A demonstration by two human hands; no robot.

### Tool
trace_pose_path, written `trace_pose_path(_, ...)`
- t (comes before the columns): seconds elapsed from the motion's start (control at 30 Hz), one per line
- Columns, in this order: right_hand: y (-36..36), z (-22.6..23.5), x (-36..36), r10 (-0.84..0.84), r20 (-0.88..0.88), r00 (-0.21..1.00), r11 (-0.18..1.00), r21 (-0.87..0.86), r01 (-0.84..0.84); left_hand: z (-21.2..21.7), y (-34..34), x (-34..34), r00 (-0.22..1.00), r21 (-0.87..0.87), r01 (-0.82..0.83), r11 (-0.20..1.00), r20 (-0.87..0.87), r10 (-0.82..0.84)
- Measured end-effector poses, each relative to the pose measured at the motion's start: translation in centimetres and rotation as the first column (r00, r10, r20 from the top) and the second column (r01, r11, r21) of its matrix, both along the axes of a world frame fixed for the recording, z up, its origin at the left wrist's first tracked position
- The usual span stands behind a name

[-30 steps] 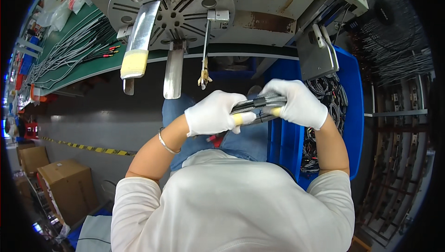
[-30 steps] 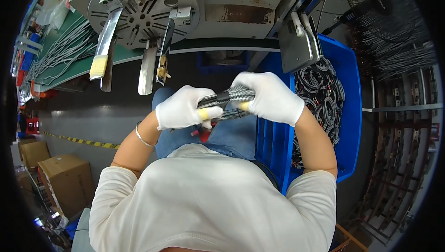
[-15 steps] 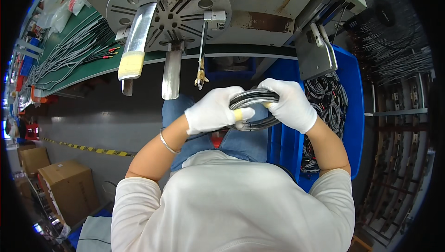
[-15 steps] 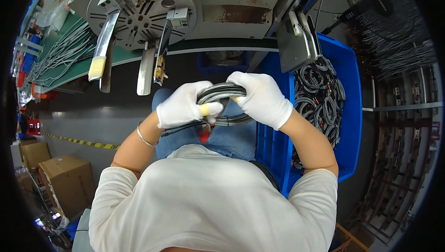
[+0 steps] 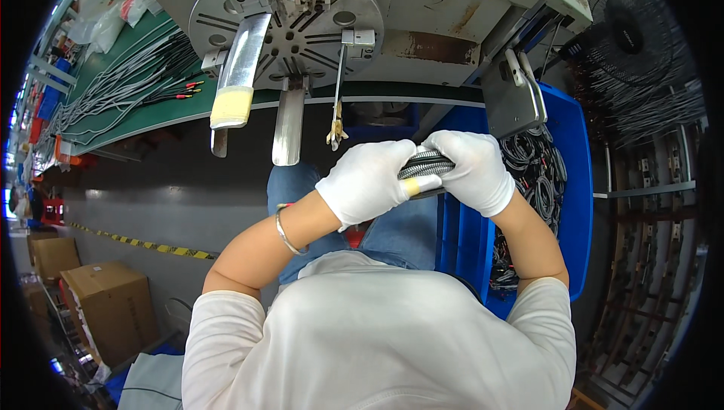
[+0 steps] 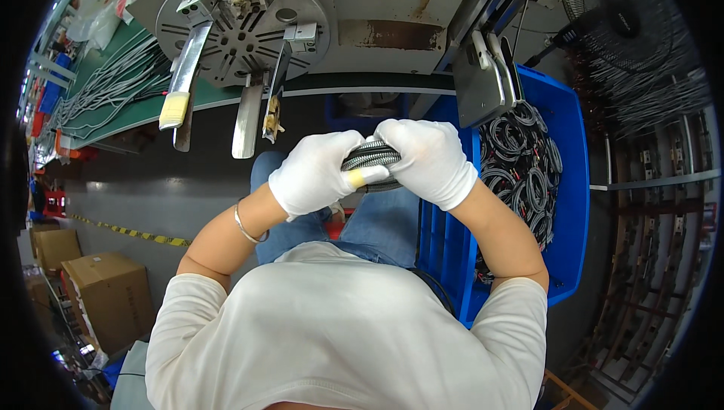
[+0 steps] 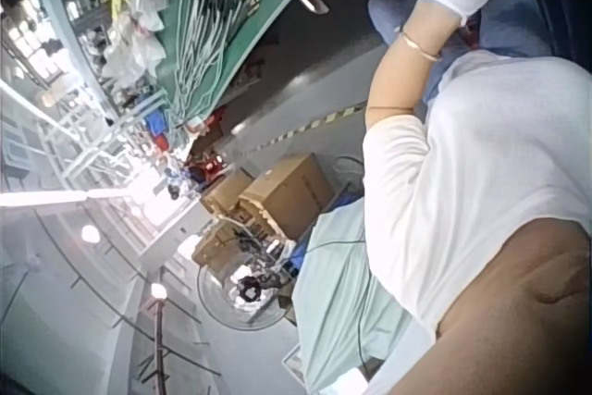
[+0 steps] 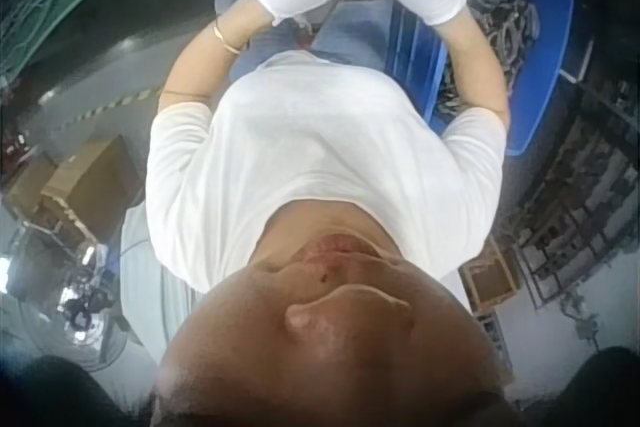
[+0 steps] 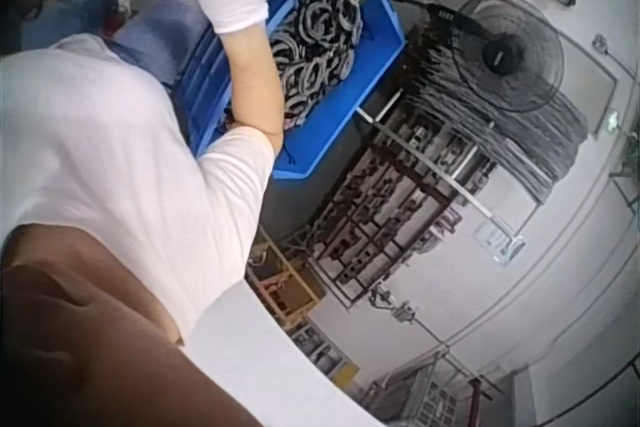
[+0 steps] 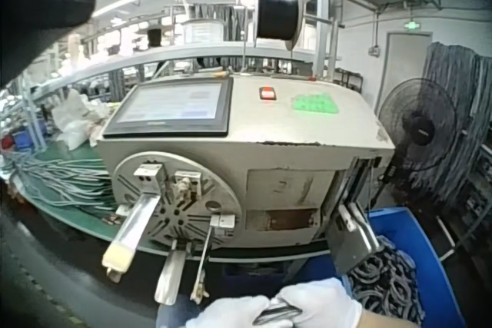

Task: The recorder uses a machine to wind long electrical cables into tight coils and then stores them in a collection bin.

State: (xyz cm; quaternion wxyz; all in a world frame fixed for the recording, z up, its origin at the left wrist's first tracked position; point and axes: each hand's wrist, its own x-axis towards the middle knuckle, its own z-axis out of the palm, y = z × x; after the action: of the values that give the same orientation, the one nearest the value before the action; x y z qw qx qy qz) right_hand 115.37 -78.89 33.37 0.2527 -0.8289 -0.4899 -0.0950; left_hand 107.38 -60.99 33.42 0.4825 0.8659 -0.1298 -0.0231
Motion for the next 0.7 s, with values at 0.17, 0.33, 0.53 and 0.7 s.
trace_pose_path(0.17,-0.1,-0.4,-0.1,0.022,-0.059,0.998,0.999,-0.044,-0.025,1.2,-0.9,0.3,0.985,0.241,0.058,0.969,-0.174,-0.016)
trace_pose_path(0.33,-0.7,0.0,-0.1,0.107,-0.242,0.964,0.993,0.084,-0.089,1.5,-1.1,1.5,0.978,0.189,0.138,0.972,-0.183,-0.104)
trace_pose_path(0.53,-8.6,4.2,2.7,-0.055,-0.334,0.941,0.924,0.341,0.175,8.3,-3.1,-0.8,0.598,0.125,-0.084,0.989,0.800,-0.050)
trace_pose_path(0.7,-13.3,5.8,3.6,-0.121,-0.596,0.794,0.621,0.579,0.529,6.1,-4.9,-1.7,0.664,0.279,0.495,0.823,0.489,-0.565)
